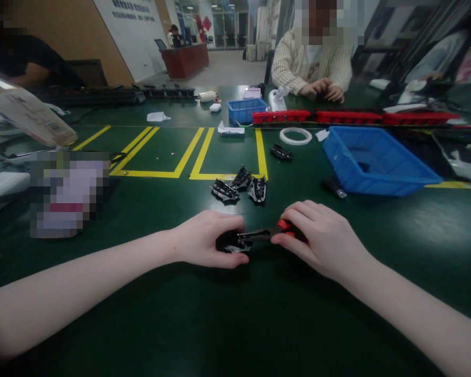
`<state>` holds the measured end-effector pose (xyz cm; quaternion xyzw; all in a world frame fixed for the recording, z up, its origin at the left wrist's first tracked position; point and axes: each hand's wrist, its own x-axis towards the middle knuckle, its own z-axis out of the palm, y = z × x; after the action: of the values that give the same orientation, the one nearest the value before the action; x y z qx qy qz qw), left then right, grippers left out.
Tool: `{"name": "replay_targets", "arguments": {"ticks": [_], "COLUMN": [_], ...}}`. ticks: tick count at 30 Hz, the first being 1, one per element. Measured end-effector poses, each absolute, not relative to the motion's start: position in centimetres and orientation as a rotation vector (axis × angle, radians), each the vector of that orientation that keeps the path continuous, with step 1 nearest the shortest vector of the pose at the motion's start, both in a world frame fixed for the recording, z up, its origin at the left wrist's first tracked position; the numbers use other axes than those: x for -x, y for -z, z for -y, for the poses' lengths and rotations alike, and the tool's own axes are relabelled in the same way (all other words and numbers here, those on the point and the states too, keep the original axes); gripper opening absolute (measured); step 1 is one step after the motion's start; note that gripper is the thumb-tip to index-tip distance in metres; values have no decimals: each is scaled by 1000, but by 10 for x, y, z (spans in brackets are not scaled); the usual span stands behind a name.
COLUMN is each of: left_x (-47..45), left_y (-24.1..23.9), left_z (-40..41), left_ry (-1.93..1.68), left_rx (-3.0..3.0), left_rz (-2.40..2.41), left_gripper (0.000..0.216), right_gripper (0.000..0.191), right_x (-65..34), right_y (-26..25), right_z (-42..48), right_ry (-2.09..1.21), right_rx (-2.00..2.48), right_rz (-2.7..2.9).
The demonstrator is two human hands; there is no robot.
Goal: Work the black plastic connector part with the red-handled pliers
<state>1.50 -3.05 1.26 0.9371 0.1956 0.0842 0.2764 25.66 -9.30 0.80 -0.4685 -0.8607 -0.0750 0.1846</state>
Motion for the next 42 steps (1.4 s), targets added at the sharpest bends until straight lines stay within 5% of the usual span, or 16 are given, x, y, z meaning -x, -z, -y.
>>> {"name": "replay_targets", "arguments": {"ticks": [42], "left_x": [-11], "left_y": [-9], "left_z": [30], "left_ry": [-312], "left_rx": [-2596], "left_rz": [-472], "left_gripper": [52], "right_gripper": [34], "right_x": [-254], "right_y": [-12], "right_z": [92], "right_ry": [165], "right_rx": [1461], "right_rz": [2314]}}
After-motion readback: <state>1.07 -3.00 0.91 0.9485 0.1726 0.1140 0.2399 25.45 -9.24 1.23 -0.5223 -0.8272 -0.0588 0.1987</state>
